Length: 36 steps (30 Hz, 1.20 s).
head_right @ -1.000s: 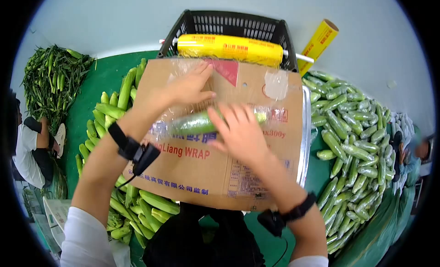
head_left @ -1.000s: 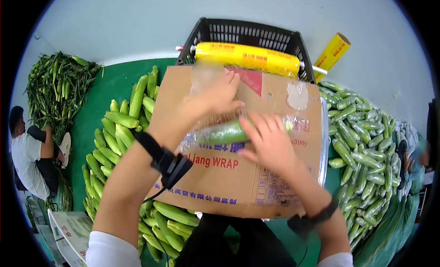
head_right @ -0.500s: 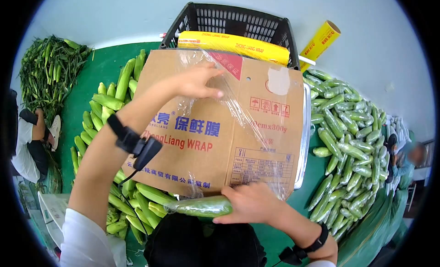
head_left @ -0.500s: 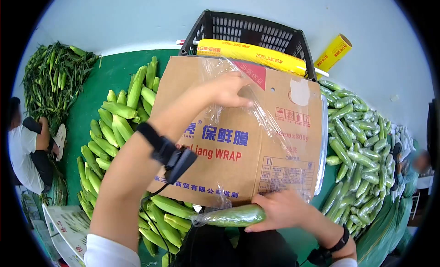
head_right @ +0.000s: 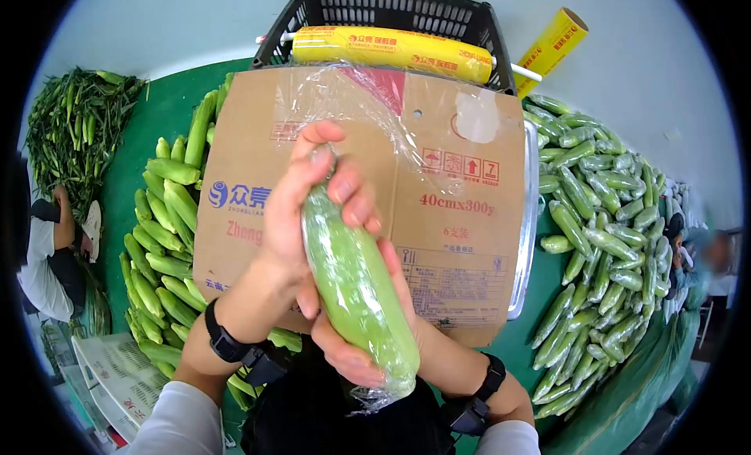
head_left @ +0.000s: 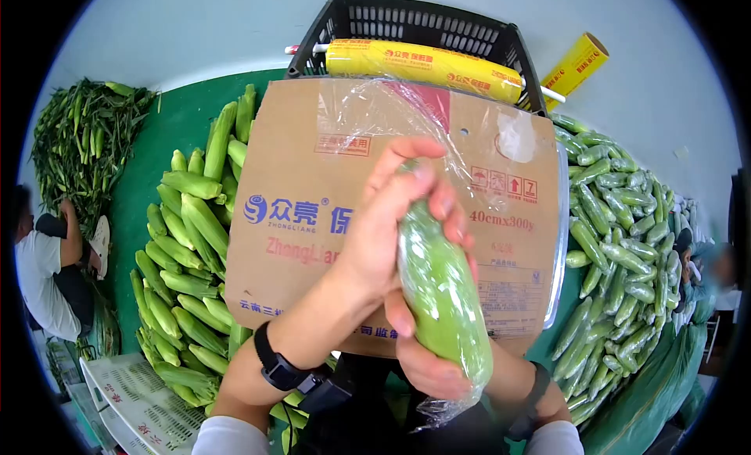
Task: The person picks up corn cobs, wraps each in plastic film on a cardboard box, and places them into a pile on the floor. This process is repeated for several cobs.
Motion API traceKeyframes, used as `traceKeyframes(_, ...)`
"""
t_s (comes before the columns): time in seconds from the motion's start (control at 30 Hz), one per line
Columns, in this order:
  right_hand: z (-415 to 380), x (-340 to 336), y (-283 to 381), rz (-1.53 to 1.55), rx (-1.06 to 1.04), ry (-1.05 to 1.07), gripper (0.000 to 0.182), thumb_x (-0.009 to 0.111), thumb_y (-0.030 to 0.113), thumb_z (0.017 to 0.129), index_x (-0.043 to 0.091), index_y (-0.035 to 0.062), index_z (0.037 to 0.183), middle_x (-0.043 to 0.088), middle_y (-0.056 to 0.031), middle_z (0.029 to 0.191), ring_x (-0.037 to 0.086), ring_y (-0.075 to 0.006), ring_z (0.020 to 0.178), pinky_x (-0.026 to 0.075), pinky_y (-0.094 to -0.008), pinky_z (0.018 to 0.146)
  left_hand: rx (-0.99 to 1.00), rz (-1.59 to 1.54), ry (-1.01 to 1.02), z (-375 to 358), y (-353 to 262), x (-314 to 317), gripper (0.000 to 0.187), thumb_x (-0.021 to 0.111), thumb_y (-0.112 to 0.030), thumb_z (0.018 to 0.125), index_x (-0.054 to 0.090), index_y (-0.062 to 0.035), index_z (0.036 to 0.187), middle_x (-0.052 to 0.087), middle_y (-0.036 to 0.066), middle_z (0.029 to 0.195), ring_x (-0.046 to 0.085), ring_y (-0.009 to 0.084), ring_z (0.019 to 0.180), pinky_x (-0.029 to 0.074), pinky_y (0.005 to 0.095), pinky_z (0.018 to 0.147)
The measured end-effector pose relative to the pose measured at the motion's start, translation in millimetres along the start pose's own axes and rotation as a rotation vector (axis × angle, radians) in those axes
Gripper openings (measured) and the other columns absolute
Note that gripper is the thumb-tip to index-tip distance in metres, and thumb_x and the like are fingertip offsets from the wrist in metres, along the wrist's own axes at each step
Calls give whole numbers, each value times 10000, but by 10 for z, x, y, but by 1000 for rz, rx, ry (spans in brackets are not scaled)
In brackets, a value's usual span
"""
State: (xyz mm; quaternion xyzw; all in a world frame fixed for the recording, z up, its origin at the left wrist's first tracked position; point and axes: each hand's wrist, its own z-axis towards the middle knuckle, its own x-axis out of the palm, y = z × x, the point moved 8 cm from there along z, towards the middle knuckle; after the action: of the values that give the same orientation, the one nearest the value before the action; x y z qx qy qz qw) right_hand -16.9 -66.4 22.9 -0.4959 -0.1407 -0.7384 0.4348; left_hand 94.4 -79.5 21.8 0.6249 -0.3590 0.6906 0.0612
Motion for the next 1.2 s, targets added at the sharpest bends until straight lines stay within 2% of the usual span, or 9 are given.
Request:
traceKeyframes(0.1,-164,-183,171,-344,-70,-441,782,239,691,909,382,23,1289,596,-216,834,629,-254,614,483,-313,441,2,264,-271,-6,-149,-381,260,416,-333,992,452,-93,1085,528,72,760,601,207,654,534,337,571)
traceKeyframes(0.17,-660,-280,323,-785,-168,-1030,745,444,595,911,332,16,1366,601,-182,985,634,-232,695,514,-305,535,126,519,-387,-119,-422,-438,310,379,-392,1004,454,-96,1062,525,55,743,598,220,642,539,351,589)
traceKeyframes(0.23,-874,-75,526,-1298,-131,-1219,593,568,431,914,409,13,1303,599,-140,1020,626,-175,780,524,-290,637,166,582,-302,-269,-503,-478,257,377,-310,1014,447,-78,1101,550,76,818,616,216,803,531,362,720)
traceKeyframes(0.43,-1210,492,839,-1784,-724,-1277,338,685,122,852,551,13,1143,597,-72,1055,593,-104,913,507,-261,741,189,859,-228,-696,-471,-620,179,423,-151,992,526,-14,1045,568,62,872,569,161,927,452,322,828)
traceKeyframes(0.67,-1166,1147,936,-2270,-1532,-922,383,372,359,925,516,11,859,514,-104,742,475,-161,670,396,-283,641,227,1409,-218,-749,-226,-404,427,392,-256,1016,637,43,836,583,43,652,540,101,564,436,239,533)
traceKeyframes(0.73,-1050,1316,928,-2432,-1398,-911,329,397,342,900,517,40,848,479,-96,716,437,-173,639,436,-317,705,-296,1142,-284,-802,58,-565,507,357,-349,1018,644,38,860,568,54,595,522,104,475,410,226,436)
traceKeyframes(0.93,-899,933,939,-1208,-924,-468,266,563,300,887,528,42,936,612,-149,800,623,-272,773,510,-403,749,-1317,590,-57,-1370,833,-667,657,250,-530,994,590,30,1040,578,99,572,482,144,357,377,249,316)
traceKeyframes(1.1,-1122,913,1006,-1261,-1029,-800,96,520,141,944,459,70,965,601,-163,831,608,-276,764,518,-428,738,-652,938,140,-966,755,-486,722,544,-540,883,401,31,1301,587,119,1061,605,189,878,498,326,760)
traceKeyframes(1.2,-1095,881,932,-1180,-1060,-645,466,659,303,862,420,89,1200,579,-165,1078,592,-280,966,485,-435,859,-618,1007,207,-835,701,-29,860,690,-563,764,347,-16,1332,578,96,958,578,149,720,458,275,596)
